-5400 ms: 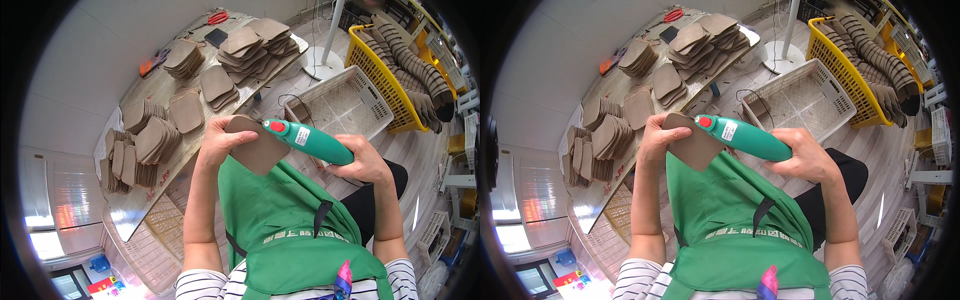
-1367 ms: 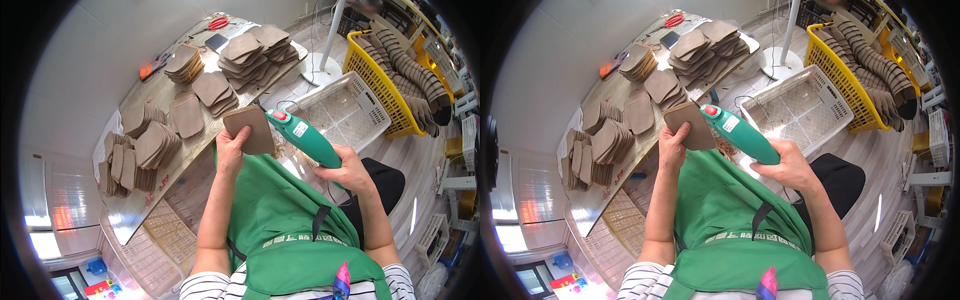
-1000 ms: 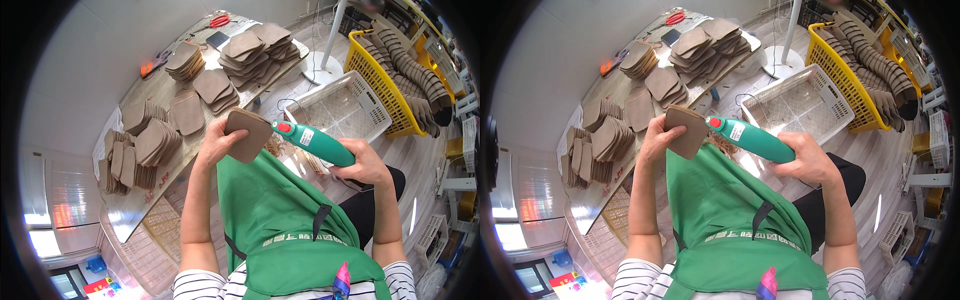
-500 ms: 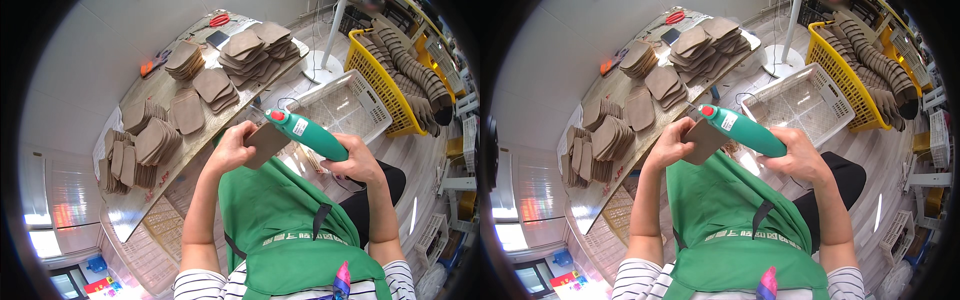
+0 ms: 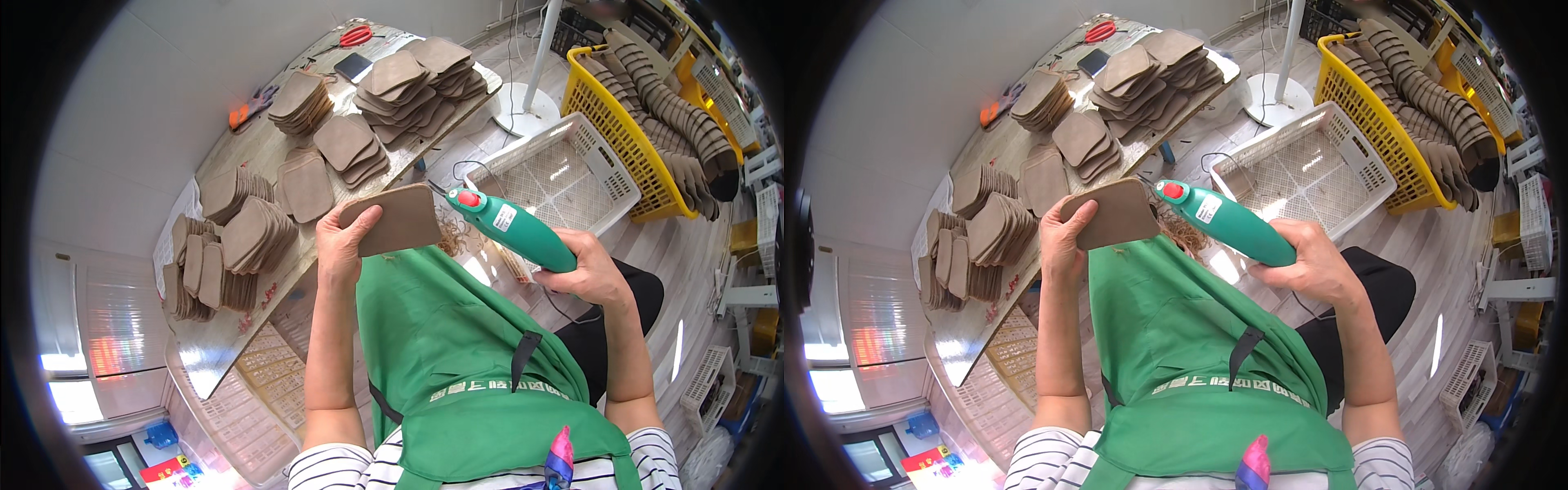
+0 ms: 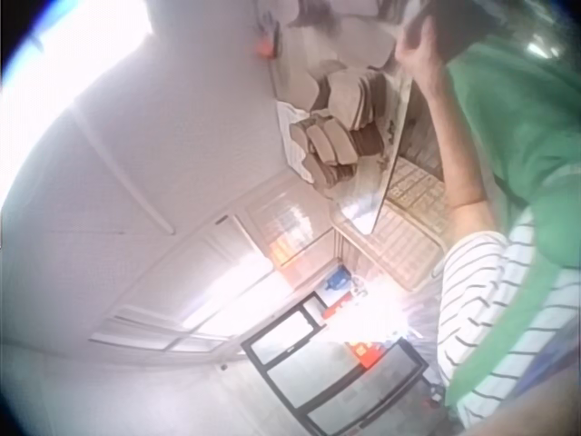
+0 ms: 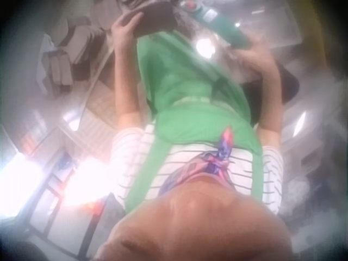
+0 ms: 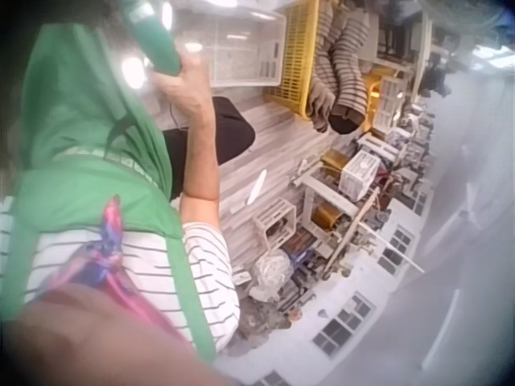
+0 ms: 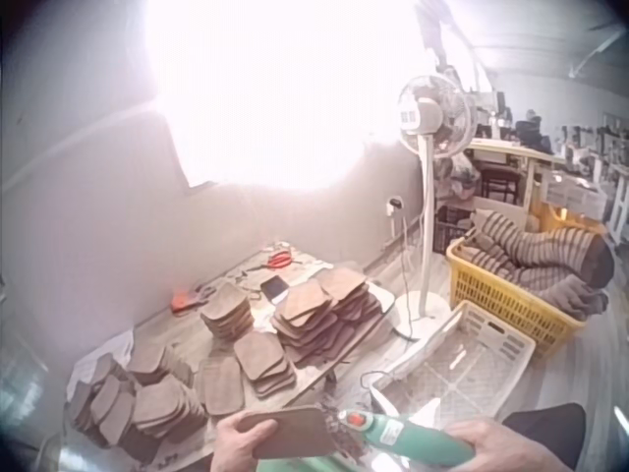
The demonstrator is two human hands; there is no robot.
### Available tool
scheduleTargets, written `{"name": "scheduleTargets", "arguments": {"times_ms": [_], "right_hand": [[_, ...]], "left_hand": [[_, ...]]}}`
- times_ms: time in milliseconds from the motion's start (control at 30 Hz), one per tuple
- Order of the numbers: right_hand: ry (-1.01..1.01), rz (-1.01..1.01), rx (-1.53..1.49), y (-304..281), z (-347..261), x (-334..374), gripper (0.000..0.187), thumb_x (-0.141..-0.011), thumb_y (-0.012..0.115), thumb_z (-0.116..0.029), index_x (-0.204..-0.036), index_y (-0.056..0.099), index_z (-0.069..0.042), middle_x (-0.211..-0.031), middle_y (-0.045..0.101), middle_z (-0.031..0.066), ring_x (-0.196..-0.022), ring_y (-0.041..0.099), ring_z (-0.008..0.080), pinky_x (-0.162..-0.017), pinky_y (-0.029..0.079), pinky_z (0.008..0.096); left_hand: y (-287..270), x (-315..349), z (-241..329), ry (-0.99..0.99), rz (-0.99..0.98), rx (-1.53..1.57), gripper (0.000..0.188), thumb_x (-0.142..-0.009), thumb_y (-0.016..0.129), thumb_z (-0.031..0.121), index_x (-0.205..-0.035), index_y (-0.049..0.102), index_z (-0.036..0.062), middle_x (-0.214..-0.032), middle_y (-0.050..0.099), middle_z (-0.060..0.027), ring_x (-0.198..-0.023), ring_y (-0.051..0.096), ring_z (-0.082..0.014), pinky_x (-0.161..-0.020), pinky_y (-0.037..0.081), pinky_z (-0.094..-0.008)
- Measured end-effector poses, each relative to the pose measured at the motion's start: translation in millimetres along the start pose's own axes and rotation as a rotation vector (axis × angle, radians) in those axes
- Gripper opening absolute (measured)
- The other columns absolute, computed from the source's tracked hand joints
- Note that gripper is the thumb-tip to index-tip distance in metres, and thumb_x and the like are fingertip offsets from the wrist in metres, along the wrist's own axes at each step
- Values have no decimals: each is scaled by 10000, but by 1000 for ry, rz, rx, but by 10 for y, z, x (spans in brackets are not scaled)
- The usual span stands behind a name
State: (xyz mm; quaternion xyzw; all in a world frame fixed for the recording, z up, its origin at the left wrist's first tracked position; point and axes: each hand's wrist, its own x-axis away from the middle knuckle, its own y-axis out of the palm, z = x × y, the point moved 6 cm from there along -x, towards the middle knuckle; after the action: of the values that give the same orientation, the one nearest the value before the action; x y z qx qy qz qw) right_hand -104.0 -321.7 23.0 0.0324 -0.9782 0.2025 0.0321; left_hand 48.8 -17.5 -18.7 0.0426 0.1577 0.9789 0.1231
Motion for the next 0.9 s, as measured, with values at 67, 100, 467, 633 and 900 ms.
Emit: {"name": "scheduleTargets", "arguments": {"times_ms": [67,100,467,633,900], "right_hand": [[-43,-1,35,2,-22,-4,275,-694,778,-145,-861,650,31,-772,606,91,-697,577,195,-652,461,329],[-51,-3,42,3,-24,-3,276,-692,779,-145,-862,652,31,-772,607,93,-696,578,197,-651,461,331],[-154,-87,150,8,-71,-5,270,-675,782,-135,-854,658,25,-752,603,119,-678,579,238,-639,458,347],[-149,-88,121,43,-101,-10,261,-673,774,-130,-839,645,25,-737,592,120,-668,577,244,-626,454,349],[-179,-81,145,77,-165,-75,256,-665,762,-126,-828,631,21,-726,572,125,-661,565,272,-620,449,367]], "left_hand": [[8,2,8,-7,-14,-34,227,-848,816,65,-1038,729,-24,-937,752,-81,-814,695,-124,-760,563,-264],[16,1,16,-12,-20,-49,225,-846,819,73,-1032,732,-20,-932,752,-77,-809,693,-122,-758,561,-263],[6,-47,213,44,-2,-280,231,-781,874,102,-948,740,17,-855,741,-35,-764,673,-103,-722,543,-257],[60,-68,270,94,-19,-279,224,-768,879,72,-932,735,21,-846,741,-35,-740,673,-100,-699,545,-251],[287,-4,220,-17,-139,-231,216,-769,870,98,-922,744,9,-832,731,-33,-727,659,-102,-693,532,-256]]}}
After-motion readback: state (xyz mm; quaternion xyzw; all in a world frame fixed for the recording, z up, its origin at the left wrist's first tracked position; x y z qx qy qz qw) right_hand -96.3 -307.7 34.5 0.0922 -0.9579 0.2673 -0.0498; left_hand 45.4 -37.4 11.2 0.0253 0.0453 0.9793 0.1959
